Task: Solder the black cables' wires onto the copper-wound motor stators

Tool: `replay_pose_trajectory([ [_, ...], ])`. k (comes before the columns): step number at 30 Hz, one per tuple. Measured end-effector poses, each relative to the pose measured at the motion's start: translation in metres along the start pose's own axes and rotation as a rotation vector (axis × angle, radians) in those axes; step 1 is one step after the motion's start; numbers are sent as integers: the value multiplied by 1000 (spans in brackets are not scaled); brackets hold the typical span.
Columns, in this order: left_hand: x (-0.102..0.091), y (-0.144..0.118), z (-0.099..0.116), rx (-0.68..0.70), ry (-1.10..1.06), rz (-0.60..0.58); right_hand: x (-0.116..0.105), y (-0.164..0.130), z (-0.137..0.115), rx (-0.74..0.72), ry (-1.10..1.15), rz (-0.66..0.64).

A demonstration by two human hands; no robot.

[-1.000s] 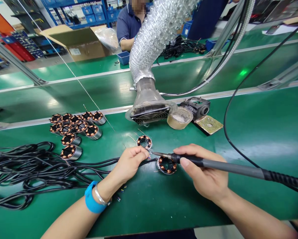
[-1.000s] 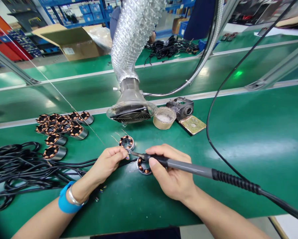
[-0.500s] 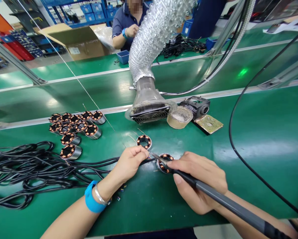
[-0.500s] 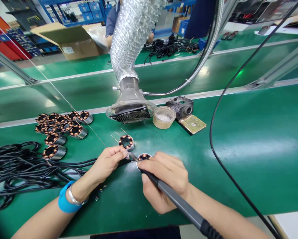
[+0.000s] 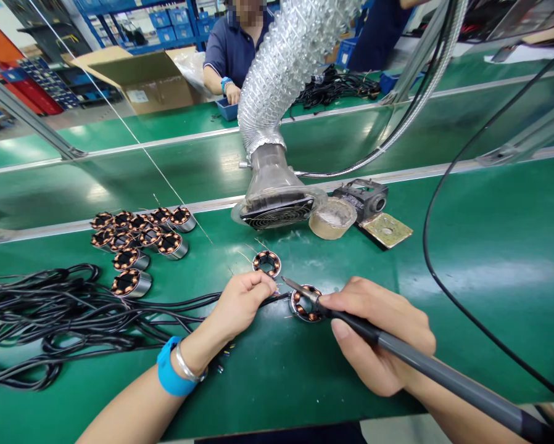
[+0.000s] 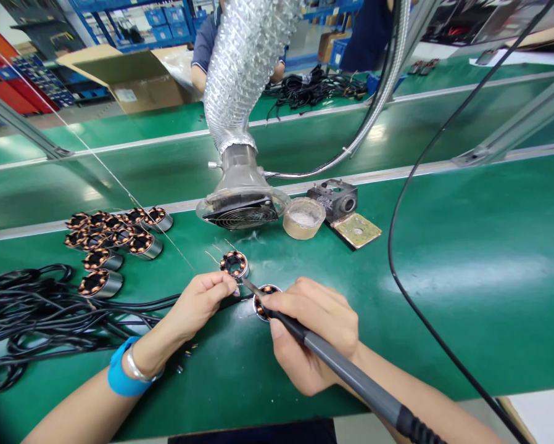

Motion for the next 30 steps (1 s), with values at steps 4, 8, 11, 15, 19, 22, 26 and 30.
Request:
replay_pose_trajectory([
  [4,0,0,0,3,-5,-3,-1,-1,0,-2,-4,0],
  [8,0,0,0,-1,-5,-4,-1,-2,1,-6,5,-3],
  [11,0,0,1,-9,5,-2,-2,-2,2,-17,-4,-9],
  [15,0,0,1,-8,2,-2,-2,-3,6,-56,-30,30],
  [19,0,-2,3,29,-3,-28,3,-7,15,-49,-12,34],
  [22,0,-6,5,60,4,-81,12,-7,21,-1,-51,-44],
  [26,-3,-13,7,149,57,-191,29,-3,25,-46,-78,-175],
  [30,-5,-16,6,199,129,-226,36,-2,25,-133,-64,-227],
])
Point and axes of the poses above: each hand's wrist, its own y-axis towards the middle knuckle, its own x-axis out of the palm, z = x × y, the point moved 2 cm from there along y, towards the middle knuckle, and after that the axes turned 8 degrees about z, right-handed, at the moved point
